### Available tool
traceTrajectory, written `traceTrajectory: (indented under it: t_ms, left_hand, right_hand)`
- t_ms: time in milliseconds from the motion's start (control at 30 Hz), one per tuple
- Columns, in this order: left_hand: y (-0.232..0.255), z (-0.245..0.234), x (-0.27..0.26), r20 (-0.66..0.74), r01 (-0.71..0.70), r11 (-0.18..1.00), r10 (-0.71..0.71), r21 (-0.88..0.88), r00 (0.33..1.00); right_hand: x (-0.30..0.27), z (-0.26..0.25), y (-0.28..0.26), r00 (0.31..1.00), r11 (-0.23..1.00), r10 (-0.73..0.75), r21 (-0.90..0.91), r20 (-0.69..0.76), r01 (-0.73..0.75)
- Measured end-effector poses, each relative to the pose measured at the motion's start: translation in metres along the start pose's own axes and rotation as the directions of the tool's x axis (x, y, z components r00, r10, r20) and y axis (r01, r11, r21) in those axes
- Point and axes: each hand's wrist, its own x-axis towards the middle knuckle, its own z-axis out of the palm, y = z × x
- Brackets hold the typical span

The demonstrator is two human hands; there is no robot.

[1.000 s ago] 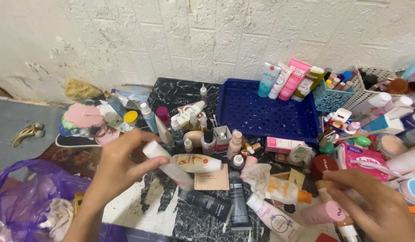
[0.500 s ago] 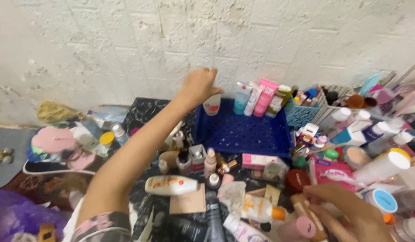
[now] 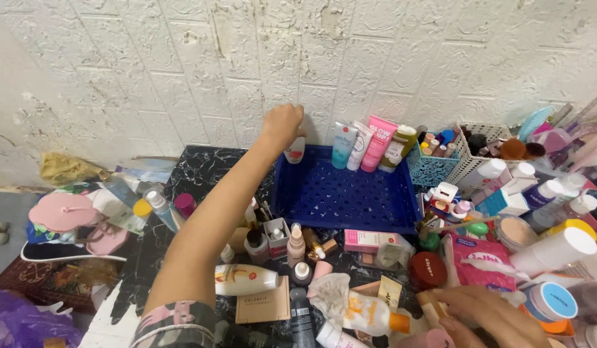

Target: The recorder is organizing a large collection of cosmetics, skincare bottles, and makeup items into a blue plastic tray on a vanity or desk.

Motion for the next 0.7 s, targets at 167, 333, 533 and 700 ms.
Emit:
traceTrajectory:
  t_ms: [167, 333, 533, 700]
  left_hand:
    - [0.006, -0.003, -0.004, -0.010, -0.010, 0.999, 0.011, 0.053, 1.000]
    - [0.005, -0.063, -0.044, -0.160, -0.006, 1.000, 0.010, 0.030, 0.987]
    - [-0.007, -0.166, -0.158, -0.253, -0.297, 0.954, 0.282, -0.024, 0.926]
    - [-0.033, -0.216, -0.257, 0.093, -0.109, 0.991, 0.116, -0.076, 0.989]
  right_hand:
    - [0.004, 0.021, 0.023, 0.993, 0.993, -0.112, -0.036, -0.046, 0.110]
    - [0.027, 0.036, 0.020, 0.967, 0.960, -0.255, -0.118, 0.012, 0.254]
    - [0.046, 0.050, -0.005, 0.965, 0.787, -0.183, -0.561, 0.187, 0.258]
    - [0.057, 0.055, -0.050, 0.932, 0.778, -0.331, -0.516, 0.149, 0.359]
